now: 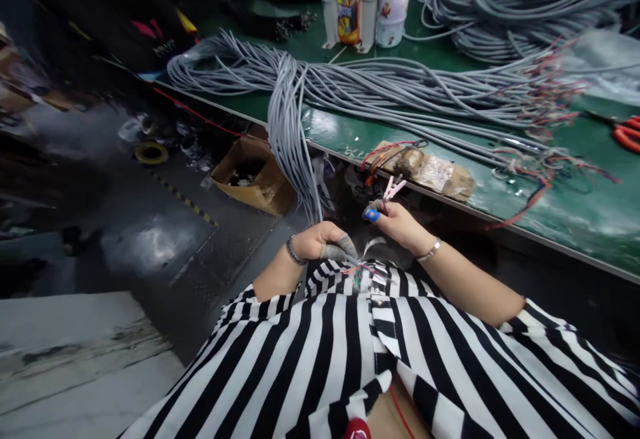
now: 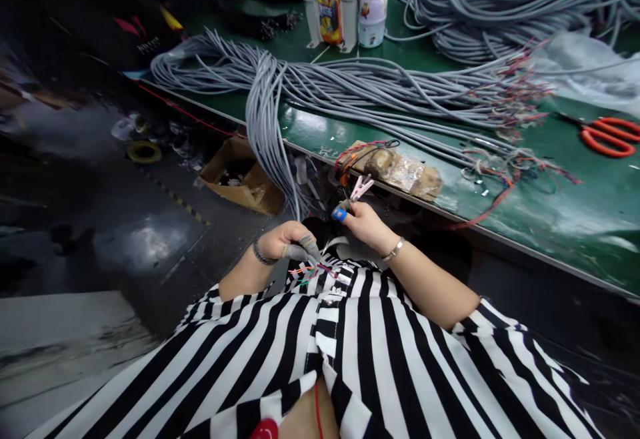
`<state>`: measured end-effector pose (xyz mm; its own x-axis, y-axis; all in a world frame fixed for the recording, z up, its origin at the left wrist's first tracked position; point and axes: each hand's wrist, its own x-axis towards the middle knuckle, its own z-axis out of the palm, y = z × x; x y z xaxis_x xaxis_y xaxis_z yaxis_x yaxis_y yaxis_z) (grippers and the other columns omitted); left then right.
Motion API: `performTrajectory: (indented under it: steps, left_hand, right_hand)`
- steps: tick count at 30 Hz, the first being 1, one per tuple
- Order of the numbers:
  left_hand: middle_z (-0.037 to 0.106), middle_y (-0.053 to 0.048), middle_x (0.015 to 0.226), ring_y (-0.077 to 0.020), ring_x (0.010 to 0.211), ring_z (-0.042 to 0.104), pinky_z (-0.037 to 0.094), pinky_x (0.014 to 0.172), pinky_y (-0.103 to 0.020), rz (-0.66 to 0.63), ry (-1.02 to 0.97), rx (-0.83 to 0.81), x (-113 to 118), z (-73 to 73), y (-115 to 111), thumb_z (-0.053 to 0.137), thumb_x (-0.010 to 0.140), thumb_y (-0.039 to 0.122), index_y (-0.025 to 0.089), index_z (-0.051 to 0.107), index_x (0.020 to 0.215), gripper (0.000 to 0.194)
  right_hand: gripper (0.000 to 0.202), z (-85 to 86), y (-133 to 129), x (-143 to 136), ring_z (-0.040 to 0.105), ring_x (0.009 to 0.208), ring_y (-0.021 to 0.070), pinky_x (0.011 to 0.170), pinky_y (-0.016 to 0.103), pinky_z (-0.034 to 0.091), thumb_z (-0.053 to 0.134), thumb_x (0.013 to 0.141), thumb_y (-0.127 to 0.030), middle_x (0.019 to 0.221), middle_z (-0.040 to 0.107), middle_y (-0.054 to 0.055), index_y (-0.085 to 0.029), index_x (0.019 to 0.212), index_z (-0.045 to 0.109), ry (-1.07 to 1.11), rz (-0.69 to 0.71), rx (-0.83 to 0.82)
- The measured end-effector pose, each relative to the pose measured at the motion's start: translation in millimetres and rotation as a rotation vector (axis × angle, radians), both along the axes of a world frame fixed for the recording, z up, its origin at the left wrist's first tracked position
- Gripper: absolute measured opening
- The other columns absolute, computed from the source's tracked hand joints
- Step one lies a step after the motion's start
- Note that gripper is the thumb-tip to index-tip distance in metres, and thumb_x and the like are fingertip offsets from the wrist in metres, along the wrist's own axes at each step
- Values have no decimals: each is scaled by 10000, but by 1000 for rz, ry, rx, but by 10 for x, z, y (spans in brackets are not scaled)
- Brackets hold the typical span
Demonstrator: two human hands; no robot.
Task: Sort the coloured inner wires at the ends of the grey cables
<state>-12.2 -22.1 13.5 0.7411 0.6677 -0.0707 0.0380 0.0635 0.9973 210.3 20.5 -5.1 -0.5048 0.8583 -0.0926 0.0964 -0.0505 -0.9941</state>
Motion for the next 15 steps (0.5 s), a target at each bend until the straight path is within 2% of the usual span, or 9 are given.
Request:
performTrajectory:
  steps: [2,4,7,9,11,13,15]
  left_hand:
    - [748,-123,777,-187,681,691,541,656,-260,148,-28,65,70,-14,-24,788,720,439,127,779,828,331]
    - [740,-104,767,-155,635,667,530,615,-240,378,-77,82,149,-89,-76,776,736,442,121,765,845,339]
    - [715,-67,721,-111,571,615,509,572,-217,633,-106,94,258,-222,-149,754,759,452,128,750,881,347]
    - [704,-55,705,-104,563,600,505,564,-214,699,-78,128,317,-278,-178,750,766,435,133,747,892,327]
    - [704,-50,710,-105,572,598,504,570,-217,733,-40,172,359,-303,-197,755,763,401,138,746,890,293]
    - [701,-46,711,-108,589,598,504,584,-219,765,-3,217,387,-308,-212,764,754,364,145,748,884,256]
    - [688,-39,695,-112,603,595,499,591,-218,805,27,257,409,-308,-229,760,757,346,153,750,880,229]
  right_hand:
    - [500,-101,-20,104,381,594,109,570,261,367,645,734,-661,627,463,-28,-177,688,525,-49,-85,91]
    - [487,-159,-85,210,416,608,119,586,267,387,597,789,-650,650,499,-10,-173,699,548,-50,-98,129]
    - [461,-158,-205,332,483,625,126,595,270,424,528,868,-617,775,603,27,-169,901,633,29,-58,123]
    - [527,-120,-253,363,543,678,140,636,286,463,525,864,-641,914,653,59,-183,1103,627,110,19,133]
    - [650,-77,-271,341,590,756,167,693,312,493,551,815,-699,1015,665,85,-188,1214,587,172,92,160]
    - [671,-44,-274,276,610,793,185,720,322,503,599,773,-709,1006,674,85,-184,1192,592,160,89,184]
    - [524,-18,-286,197,607,747,178,689,306,496,613,812,-637,894,678,59,-179,1066,632,72,31,212]
